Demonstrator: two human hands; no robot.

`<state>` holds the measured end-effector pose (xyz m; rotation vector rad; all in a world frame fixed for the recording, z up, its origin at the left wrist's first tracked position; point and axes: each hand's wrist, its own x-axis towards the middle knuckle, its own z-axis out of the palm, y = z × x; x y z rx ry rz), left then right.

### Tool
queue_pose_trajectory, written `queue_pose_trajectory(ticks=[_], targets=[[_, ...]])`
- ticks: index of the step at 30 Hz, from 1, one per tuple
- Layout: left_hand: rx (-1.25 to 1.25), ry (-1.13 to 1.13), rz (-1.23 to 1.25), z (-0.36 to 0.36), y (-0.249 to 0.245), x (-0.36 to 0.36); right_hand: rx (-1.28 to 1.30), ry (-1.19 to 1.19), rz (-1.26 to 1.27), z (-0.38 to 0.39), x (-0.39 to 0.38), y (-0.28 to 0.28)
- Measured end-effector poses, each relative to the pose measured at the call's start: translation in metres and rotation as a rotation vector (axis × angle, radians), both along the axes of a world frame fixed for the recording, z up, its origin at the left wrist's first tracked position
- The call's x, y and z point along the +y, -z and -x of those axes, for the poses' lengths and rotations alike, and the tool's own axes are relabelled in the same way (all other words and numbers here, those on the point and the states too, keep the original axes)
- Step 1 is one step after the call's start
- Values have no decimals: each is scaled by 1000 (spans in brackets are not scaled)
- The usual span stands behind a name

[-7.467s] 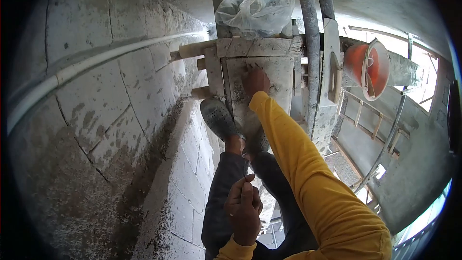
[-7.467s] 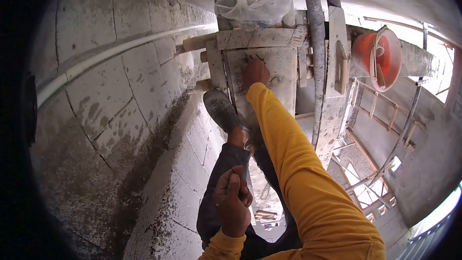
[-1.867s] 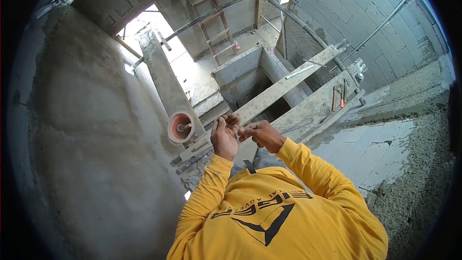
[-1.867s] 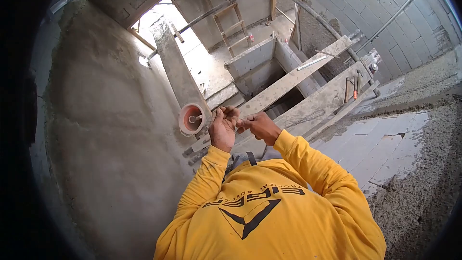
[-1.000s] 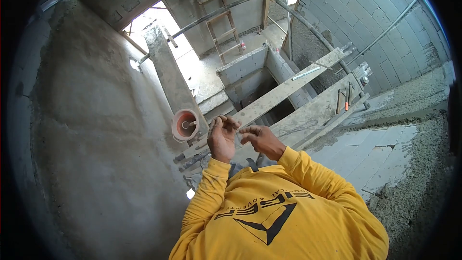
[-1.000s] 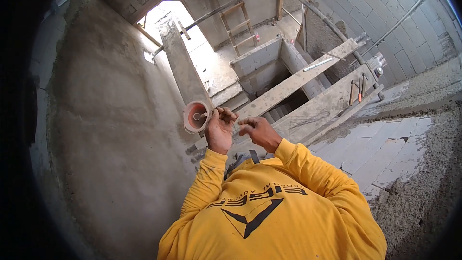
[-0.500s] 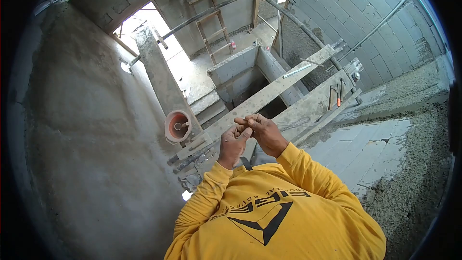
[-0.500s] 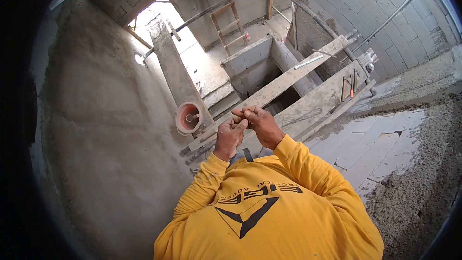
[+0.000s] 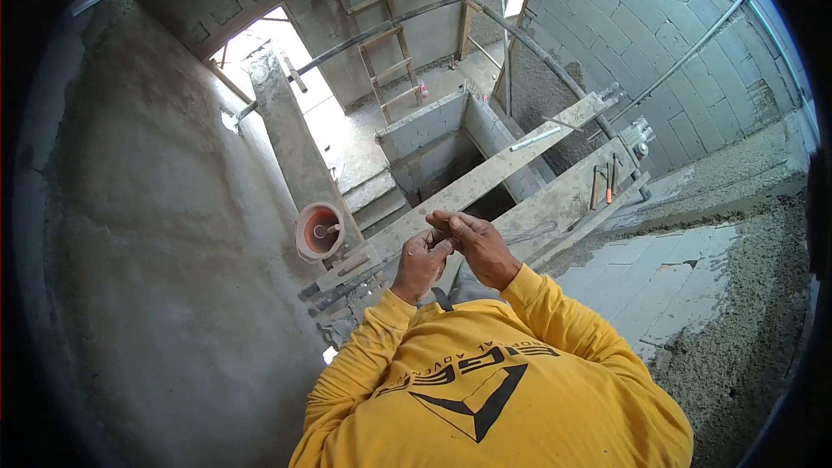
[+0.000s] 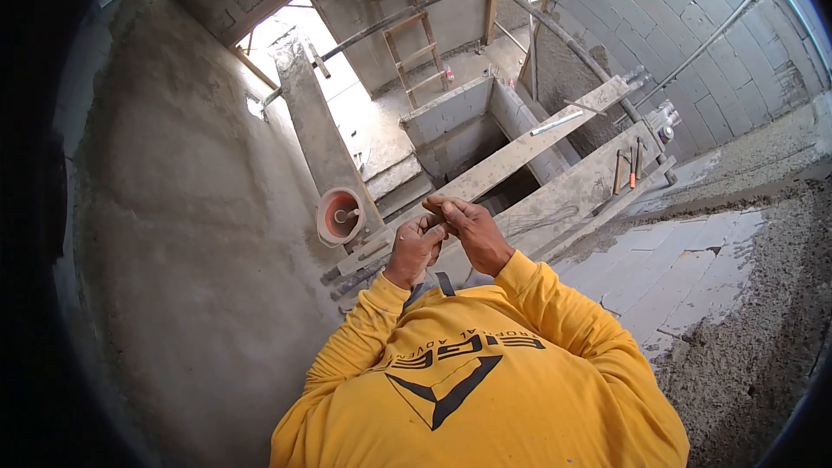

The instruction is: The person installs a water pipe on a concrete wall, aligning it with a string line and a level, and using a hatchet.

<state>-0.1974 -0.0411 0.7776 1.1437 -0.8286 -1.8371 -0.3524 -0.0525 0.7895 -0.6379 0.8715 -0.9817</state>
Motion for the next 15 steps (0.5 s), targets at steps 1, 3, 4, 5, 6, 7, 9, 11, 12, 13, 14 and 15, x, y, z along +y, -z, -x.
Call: queue_pose_trajectory(ticks=[1, 3, 4, 5, 6, 7, 9, 11, 12, 13, 14, 15], targets=[[28, -10, -19, -1, -1, 1, -13, 48, -24, -1, 0, 3], [21, -15, -49, -6, 6, 0, 90, 132, -4, 1, -1, 5], [17, -16, -63, -7, 8, -1, 141, 176, 7, 5, -2, 8], [-9, -24, -54, -8, 9, 0, 194, 148, 18, 11, -5, 17], [-34, -31, -45, -8, 9, 0, 279, 86, 3, 13, -4, 22], [-60, -39, -35, -8, 10, 1, 363, 23, -12, 13, -3, 12], [-130, -35, 33, -7, 17, 3, 432, -18, 39, 9, 3, -6], [-200, -21, 97, -4, 27, 6, 424, -41, 147, 9, 2, 16], [-236, -12, 128, -4, 33, 8, 419, -54, 202, 9, 2, 27], [-273, -4, 159, -4, 28, 8, 454, -29, 195, 8, 2, 26], [-164, -53, 66, -6, 22, 8, 487, -5, 189, 8, 2, 24], [-54, -101, -28, -8, 15, 9, 521, 18, 181, 7, 2, 22]])
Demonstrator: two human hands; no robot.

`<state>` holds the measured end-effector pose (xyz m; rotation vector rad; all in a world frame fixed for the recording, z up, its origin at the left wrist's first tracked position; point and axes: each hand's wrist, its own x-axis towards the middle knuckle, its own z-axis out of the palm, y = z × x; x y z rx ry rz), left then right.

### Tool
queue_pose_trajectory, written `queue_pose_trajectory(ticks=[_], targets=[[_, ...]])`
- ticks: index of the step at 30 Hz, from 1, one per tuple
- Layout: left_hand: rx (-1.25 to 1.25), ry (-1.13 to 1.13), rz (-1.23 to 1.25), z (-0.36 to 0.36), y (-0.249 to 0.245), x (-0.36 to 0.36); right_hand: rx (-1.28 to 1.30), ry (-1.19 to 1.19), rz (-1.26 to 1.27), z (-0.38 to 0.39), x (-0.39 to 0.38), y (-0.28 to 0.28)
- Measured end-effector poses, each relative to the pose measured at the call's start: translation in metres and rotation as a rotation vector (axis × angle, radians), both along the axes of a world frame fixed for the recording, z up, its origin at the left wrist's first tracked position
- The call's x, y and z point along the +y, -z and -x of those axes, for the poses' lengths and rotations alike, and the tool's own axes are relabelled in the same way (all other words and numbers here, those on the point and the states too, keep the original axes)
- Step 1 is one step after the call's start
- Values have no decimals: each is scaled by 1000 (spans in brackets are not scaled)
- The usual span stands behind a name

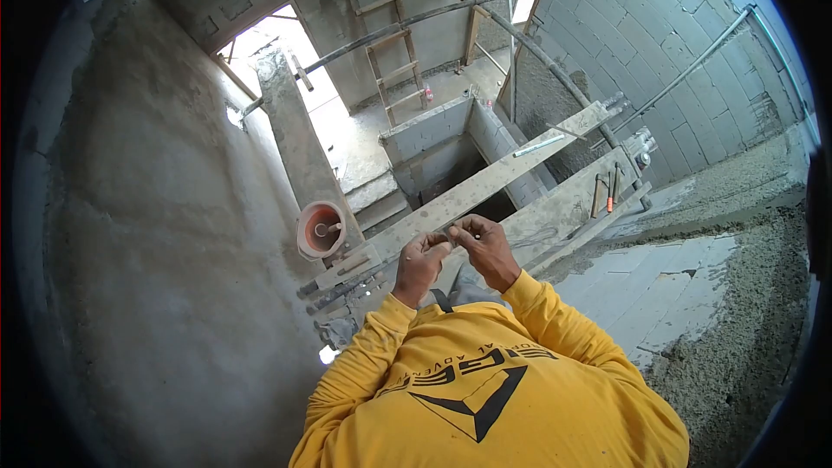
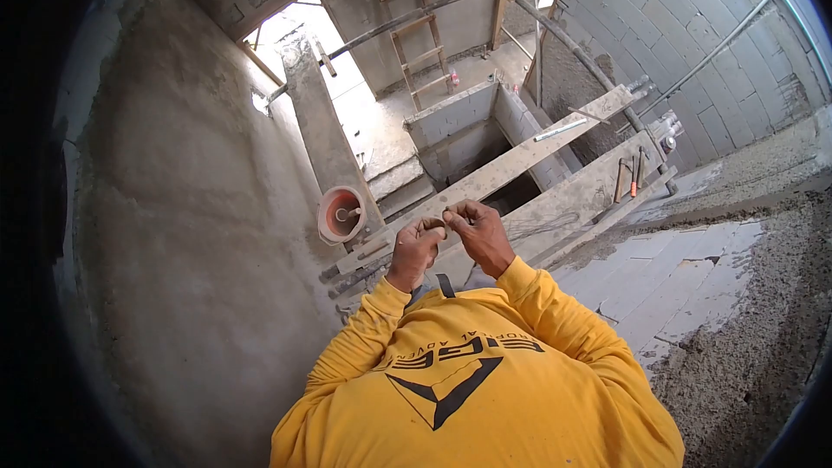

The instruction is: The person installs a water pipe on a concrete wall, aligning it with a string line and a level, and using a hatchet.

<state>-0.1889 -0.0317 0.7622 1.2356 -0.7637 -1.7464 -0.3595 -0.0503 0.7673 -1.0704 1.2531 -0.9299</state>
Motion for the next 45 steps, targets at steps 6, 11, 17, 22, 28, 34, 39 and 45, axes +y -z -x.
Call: queue_pose_trajectory(ticks=[6, 11, 17, 22, 28, 34, 39, 45], targets=[[210, -187, -28, -18, -5, 5, 207, -195, 125, -3, 3, -25], [62, -179, -9, -22, 7, 11, 202, -218, 154, -23, 6, -34], [116, -181, -8, -24, 0, 18, 257, -205, 146, -30, 5, -31], [107, -127, 43, -26, -11, 19, 137, -182, 73, -30, 6, -21], [-91, -108, 89, -29, 9, 21, 99, -204, 67, -28, 10, -16], [-604, -175, 435, -16, 8, 19, 152, -113, 85, -32, 13, -19], [-698, -109, 533, -16, 0, 19, 277, -121, 178, -33, 16, -9], [-540, 56, 479, -19, -12, 19, 57, 41, 199, -33, 14, 4]])
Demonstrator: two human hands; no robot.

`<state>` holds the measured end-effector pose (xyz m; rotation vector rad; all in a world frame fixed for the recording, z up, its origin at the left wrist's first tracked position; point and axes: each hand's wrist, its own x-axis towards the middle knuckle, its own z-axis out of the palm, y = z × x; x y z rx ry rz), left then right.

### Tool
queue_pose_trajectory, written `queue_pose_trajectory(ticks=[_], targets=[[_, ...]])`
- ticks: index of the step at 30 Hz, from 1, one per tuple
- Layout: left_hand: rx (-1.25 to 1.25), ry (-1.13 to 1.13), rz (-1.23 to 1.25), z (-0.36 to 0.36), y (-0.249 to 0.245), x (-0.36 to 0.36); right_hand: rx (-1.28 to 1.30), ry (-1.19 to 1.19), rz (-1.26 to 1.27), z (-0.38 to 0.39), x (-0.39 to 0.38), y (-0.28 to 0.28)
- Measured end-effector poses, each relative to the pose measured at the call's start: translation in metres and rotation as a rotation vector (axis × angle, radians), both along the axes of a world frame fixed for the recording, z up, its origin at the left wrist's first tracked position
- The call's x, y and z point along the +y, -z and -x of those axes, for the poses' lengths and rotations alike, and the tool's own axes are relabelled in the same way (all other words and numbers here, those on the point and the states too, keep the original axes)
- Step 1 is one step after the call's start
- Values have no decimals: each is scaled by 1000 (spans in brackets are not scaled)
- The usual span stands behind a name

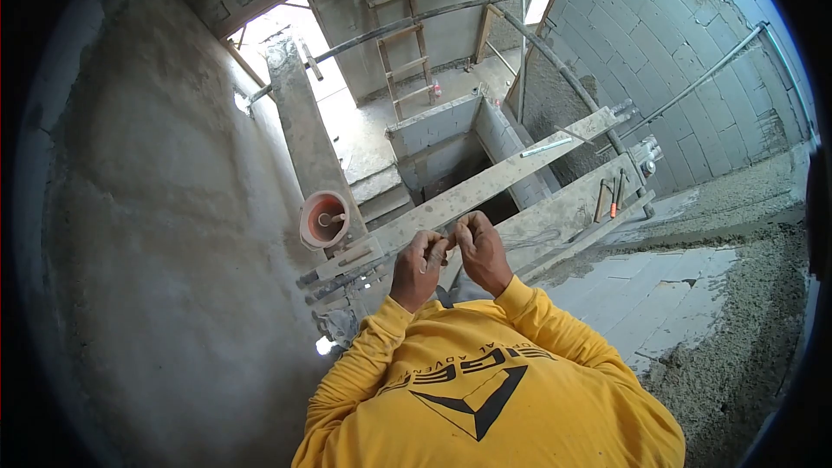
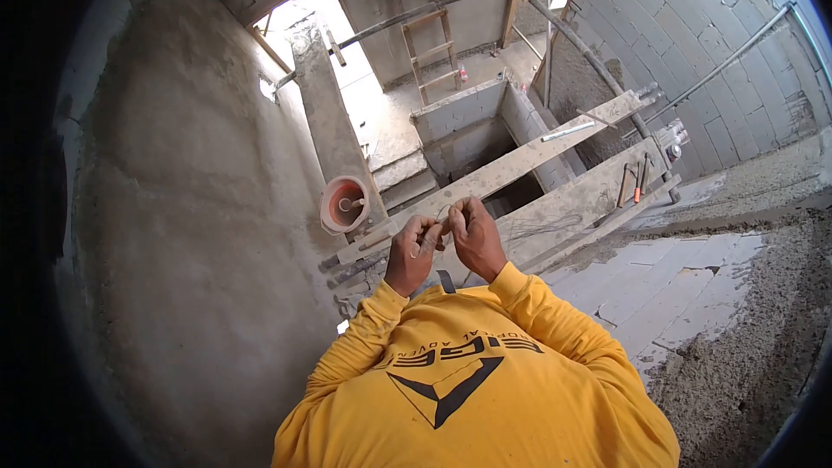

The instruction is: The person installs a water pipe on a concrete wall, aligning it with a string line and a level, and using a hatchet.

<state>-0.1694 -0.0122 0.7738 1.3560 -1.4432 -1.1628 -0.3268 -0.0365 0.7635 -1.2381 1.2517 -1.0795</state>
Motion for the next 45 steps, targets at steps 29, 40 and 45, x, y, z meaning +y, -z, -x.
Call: queue_pose_trajectory(ticks=[29, 40, 45], targets=[[742, 98, -486, -32, 1, -15, 318, -435, 180, 41, -22, -84], [689, 133, -459, -23, -2, -5, 357, -461, 264, 32, -18, -54], [782, 53, -516, -21, 5, 3, 300, -447, 249, 23, -15, -49]])
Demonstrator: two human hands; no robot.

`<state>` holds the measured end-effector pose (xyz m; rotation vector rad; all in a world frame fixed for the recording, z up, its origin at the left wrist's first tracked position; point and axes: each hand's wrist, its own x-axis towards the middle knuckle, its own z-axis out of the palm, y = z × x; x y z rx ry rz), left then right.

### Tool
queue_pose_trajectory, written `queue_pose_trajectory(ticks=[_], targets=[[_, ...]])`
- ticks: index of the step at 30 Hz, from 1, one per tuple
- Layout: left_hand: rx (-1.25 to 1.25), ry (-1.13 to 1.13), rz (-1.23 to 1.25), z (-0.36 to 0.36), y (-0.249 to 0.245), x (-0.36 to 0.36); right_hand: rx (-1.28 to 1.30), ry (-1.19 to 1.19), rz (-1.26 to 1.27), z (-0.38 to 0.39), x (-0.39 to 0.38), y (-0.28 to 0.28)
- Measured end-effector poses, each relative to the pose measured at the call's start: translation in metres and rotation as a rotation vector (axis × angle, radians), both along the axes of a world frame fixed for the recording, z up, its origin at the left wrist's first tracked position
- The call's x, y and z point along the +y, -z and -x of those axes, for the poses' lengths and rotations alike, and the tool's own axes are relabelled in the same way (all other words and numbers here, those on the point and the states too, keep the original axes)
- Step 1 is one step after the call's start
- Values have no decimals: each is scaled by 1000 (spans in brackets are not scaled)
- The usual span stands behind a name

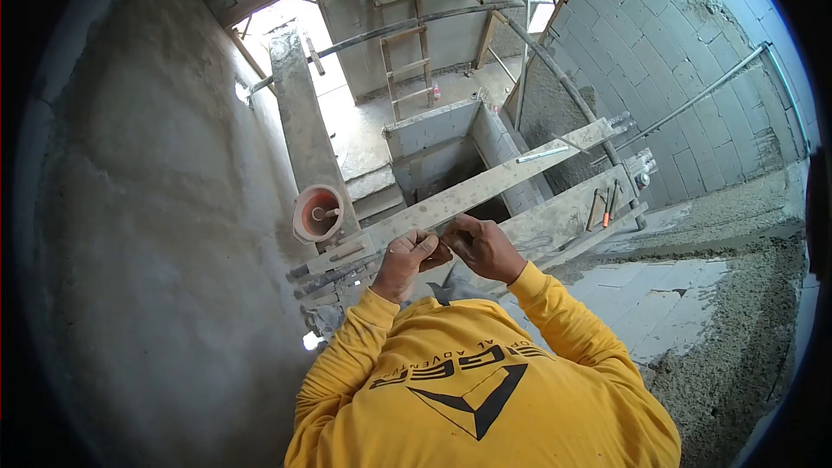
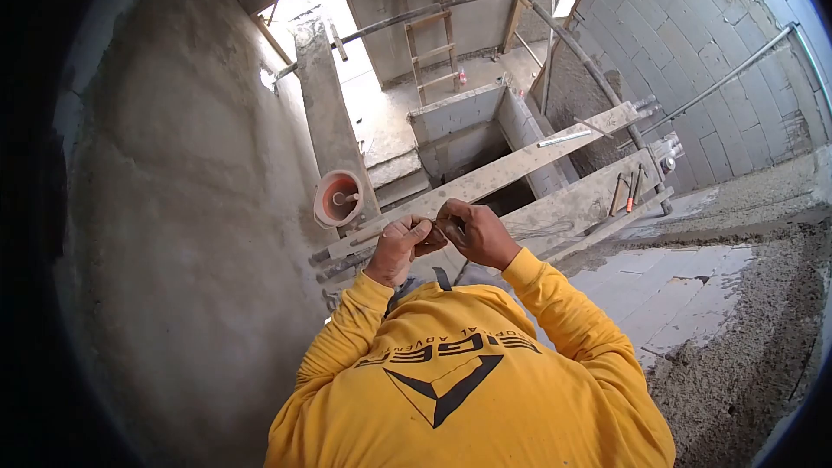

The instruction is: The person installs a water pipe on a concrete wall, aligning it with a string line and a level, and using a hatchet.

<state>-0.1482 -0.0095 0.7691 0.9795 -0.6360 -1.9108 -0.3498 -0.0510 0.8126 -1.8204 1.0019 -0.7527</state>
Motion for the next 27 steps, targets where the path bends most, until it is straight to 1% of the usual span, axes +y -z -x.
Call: queue_pose_trajectory(ticks=[3, 6, 9, 12, 15, 18, 21, 24, 27], targets=[[122, -42, -87, 0, -11, 2, -23, 44, -143, -7, 3, -7], [152, -147, -62, 3, 2, 4, -14, 160, -146, -20, 11, 3], [75, -250, 1, 12, 8, 8, 67, 190, -65, -23, 15, 8], [-14, -295, 54, 18, 15, 10, 179, 168, 77, -23, 18, 4], [-140, -330, 64, 22, 20, 9, 131, 83, 96, -21, 20, -2], [-286, -284, 111, 20, 24, 10, 139, -17, 130, -16, 17, -1], [-631, -229, 303, 18, 27, 9, 164, -92, 205, -8, 12, 10], [-746, -137, 440, 16, 27, 6, 284, -139, 241, 3, 3, 11], [-694, 19, 447, 8, 14, -3, 270, -149, 188, 10, -11, -6]])
